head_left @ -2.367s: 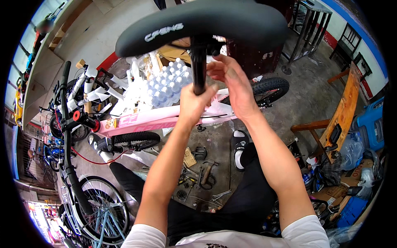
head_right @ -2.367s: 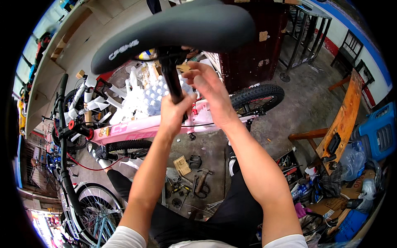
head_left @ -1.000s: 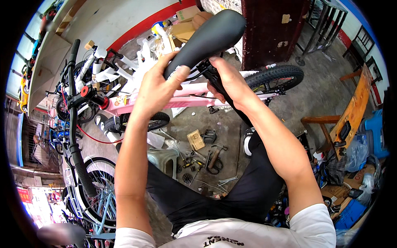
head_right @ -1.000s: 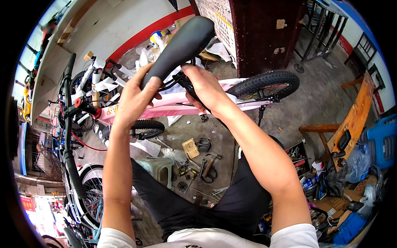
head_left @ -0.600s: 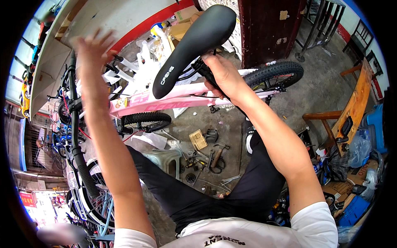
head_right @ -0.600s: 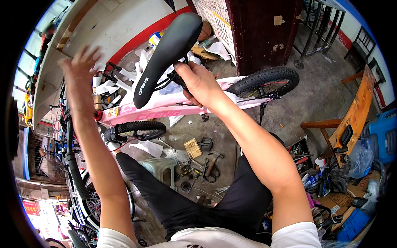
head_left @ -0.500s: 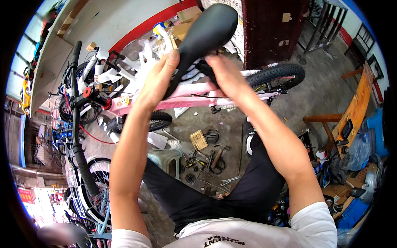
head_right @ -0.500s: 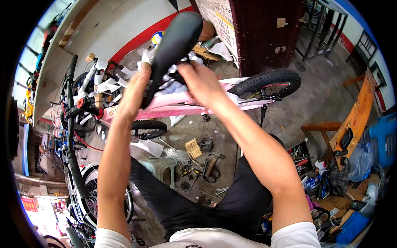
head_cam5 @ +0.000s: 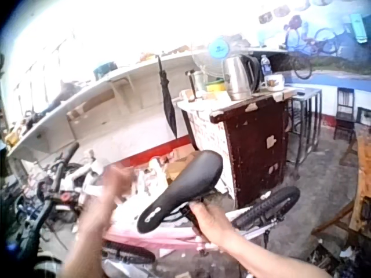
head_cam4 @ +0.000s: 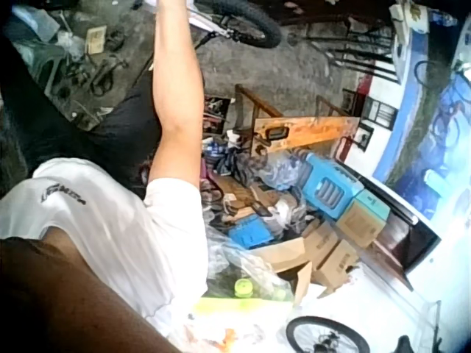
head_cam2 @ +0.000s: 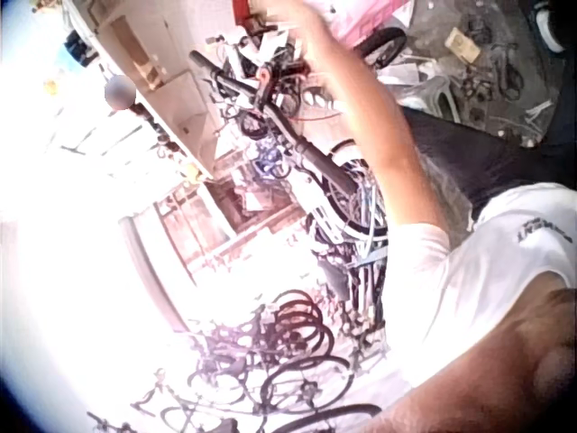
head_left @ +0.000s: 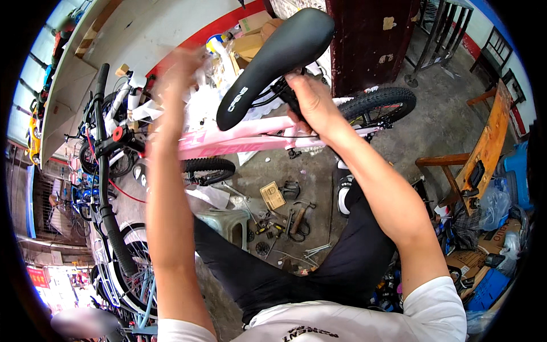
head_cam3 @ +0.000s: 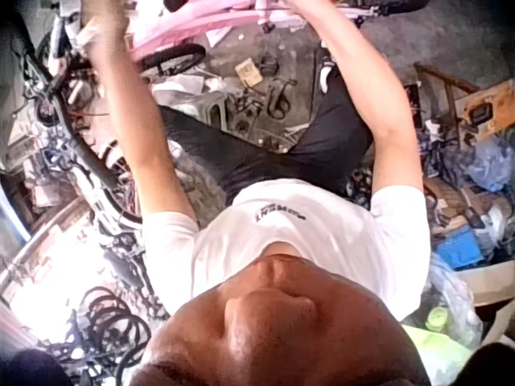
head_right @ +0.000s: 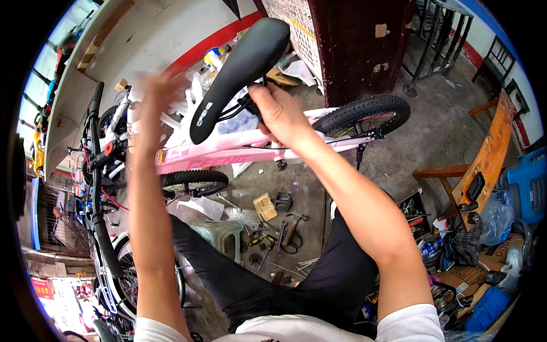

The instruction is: The person unwraps a bicycle seat from bubble wrap, removes a small component from the seat post using a wrench, and kemudian strikes the underside of the seat with a hammer before reattaching the seat post.

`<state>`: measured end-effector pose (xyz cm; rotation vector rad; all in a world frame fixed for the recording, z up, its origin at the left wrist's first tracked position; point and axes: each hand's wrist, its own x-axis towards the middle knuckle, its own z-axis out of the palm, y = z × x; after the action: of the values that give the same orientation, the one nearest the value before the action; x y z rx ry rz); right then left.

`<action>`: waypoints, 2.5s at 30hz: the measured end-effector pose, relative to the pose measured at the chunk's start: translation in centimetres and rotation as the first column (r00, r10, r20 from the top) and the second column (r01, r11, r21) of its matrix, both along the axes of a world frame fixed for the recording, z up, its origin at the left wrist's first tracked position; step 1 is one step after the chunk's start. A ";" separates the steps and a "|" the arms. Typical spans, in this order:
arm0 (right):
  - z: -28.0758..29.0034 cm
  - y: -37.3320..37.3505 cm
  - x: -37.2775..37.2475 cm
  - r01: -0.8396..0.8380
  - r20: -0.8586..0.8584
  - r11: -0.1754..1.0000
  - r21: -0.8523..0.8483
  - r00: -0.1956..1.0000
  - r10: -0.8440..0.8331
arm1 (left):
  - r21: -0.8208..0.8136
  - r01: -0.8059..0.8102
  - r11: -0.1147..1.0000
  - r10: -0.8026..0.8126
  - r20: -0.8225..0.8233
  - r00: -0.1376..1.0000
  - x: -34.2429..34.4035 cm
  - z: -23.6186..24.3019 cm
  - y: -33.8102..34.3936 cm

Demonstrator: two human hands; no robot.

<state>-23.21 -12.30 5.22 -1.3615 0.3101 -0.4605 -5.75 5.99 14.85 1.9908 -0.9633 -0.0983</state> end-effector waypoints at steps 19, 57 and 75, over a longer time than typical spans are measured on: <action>-1.0 -1.6 -1.1 -0.016 -0.001 1.000 -0.026 1.000 0.016 | 0.137 0.096 0.986 -0.067 -0.200 0.977 -6.3 -5.2 -3.8; -1.0 -2.0 -1.5 -0.101 0.008 0.973 0.209 0.995 0.102 | 0.160 0.226 0.961 -0.178 -0.266 0.947 -5.7 -3.4 -5.3; -1.3 -2.7 -0.1 -0.040 0.075 0.953 0.300 0.997 0.018 | -0.118 0.121 0.986 -0.153 -0.318 0.936 -7.3 -1.7 -5.9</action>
<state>-23.31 -14.97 3.92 -1.0480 0.2880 -0.4178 -13.03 0.12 13.20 1.7470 -0.8714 -0.4384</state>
